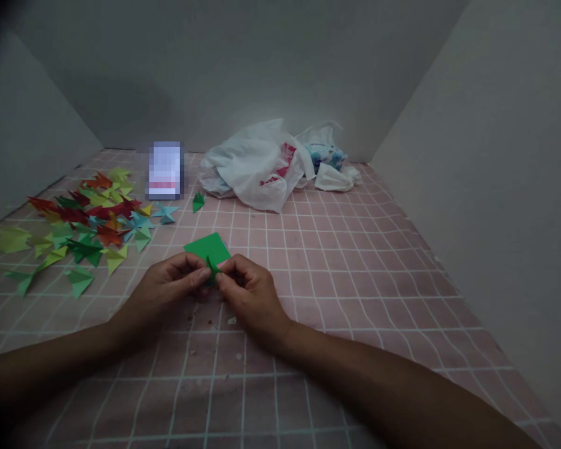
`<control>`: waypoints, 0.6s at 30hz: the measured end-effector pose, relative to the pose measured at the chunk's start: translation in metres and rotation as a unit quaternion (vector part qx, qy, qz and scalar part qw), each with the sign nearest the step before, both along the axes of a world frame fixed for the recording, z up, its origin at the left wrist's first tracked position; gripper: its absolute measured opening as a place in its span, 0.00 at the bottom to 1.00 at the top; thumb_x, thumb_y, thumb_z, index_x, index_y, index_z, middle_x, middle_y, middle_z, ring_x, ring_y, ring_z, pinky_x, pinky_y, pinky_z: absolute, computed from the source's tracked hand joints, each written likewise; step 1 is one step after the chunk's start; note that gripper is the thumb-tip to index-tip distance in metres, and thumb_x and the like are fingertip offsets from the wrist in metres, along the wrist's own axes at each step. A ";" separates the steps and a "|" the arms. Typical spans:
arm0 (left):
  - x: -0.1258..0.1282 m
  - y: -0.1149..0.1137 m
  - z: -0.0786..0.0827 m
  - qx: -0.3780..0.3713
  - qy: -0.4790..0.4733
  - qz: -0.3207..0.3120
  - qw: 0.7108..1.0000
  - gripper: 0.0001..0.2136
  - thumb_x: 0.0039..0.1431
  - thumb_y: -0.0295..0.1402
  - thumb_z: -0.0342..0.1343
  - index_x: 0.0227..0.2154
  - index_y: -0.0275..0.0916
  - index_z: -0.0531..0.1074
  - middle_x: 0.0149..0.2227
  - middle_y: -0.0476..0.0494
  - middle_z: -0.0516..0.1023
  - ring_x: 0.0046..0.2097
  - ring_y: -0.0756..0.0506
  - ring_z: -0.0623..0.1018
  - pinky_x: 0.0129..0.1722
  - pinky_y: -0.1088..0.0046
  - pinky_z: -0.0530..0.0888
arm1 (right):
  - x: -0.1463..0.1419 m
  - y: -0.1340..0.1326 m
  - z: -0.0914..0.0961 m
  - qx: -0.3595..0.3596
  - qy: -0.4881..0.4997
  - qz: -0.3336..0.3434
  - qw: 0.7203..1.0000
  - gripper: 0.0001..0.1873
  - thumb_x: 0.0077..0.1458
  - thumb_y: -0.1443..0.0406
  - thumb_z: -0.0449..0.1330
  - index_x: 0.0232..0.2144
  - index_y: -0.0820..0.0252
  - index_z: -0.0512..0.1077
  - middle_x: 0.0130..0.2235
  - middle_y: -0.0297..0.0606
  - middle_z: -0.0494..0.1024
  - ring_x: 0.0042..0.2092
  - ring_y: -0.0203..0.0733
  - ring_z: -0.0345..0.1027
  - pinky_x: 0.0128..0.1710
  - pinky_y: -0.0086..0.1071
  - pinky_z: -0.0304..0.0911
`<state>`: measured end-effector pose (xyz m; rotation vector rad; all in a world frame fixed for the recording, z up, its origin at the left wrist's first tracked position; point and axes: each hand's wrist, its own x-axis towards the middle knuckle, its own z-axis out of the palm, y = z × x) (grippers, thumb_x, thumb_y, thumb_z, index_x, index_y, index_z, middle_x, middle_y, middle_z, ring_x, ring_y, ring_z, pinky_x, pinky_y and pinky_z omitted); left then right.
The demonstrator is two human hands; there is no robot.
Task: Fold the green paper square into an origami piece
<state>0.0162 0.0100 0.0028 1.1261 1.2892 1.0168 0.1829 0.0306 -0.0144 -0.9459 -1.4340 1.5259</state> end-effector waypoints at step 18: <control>-0.009 0.004 0.000 -0.014 -0.036 0.000 0.999 0.11 0.54 0.37 0.66 0.38 0.39 0.73 0.26 0.52 0.77 0.28 0.50 0.77 0.29 0.75 0.75 | 0.005 0.004 0.000 0.090 -0.095 0.047 0.990 0.06 0.58 0.66 0.57 0.28 0.58 0.68 0.28 0.31 0.69 0.31 0.35 0.61 0.33 0.31 0.56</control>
